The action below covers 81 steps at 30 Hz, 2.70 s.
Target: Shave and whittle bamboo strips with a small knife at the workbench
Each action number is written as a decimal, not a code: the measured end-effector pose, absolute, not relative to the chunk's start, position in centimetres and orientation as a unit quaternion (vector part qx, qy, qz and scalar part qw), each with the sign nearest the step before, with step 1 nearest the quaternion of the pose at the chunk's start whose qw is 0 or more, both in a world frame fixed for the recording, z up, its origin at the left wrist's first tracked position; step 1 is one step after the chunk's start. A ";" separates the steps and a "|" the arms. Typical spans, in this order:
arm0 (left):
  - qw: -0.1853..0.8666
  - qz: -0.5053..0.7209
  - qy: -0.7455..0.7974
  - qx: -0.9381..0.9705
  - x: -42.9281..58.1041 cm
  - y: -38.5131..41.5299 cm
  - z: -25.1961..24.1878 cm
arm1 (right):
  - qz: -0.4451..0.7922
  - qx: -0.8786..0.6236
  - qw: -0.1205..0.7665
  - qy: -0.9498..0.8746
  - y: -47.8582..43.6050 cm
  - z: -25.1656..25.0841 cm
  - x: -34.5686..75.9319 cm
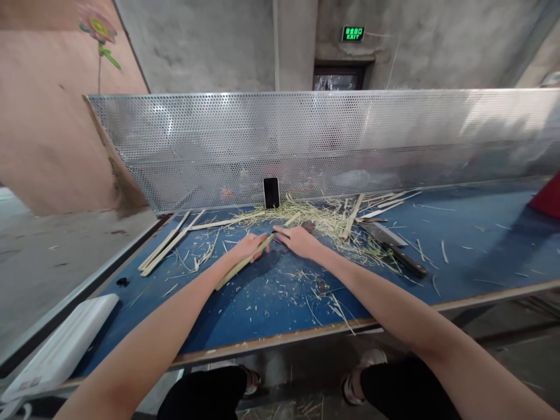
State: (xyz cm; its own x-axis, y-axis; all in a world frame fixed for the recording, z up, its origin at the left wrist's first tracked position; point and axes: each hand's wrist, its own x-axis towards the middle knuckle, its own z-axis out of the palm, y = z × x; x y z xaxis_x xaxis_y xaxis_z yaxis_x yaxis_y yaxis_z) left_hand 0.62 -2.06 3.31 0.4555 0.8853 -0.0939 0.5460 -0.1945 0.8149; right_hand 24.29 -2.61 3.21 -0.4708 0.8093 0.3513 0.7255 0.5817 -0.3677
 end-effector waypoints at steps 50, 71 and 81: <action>0.430 0.235 0.529 0.693 1.2 -2.5 3.7 | 0.003 -0.500 0.241 -0.832 -1.8 3.8 26.4; 0.421 0.231 0.522 0.705 1.5 -2.9 3.5 | 0.114 -0.425 0.341 -0.831 -0.7 3.1 26.4; 0.396 0.219 0.519 0.725 1.8 -3.6 3.9 | 0.142 -0.422 0.355 -0.822 -0.1 2.4 26.5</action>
State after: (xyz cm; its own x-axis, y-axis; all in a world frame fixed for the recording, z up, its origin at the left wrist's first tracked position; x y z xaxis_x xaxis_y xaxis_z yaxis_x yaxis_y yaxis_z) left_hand 1.78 -3.55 3.91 0.3658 0.9260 -0.0932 0.5796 -0.1482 0.8013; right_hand 26.51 -0.07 2.43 -0.3922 0.7943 0.4640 0.5928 0.6039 -0.5327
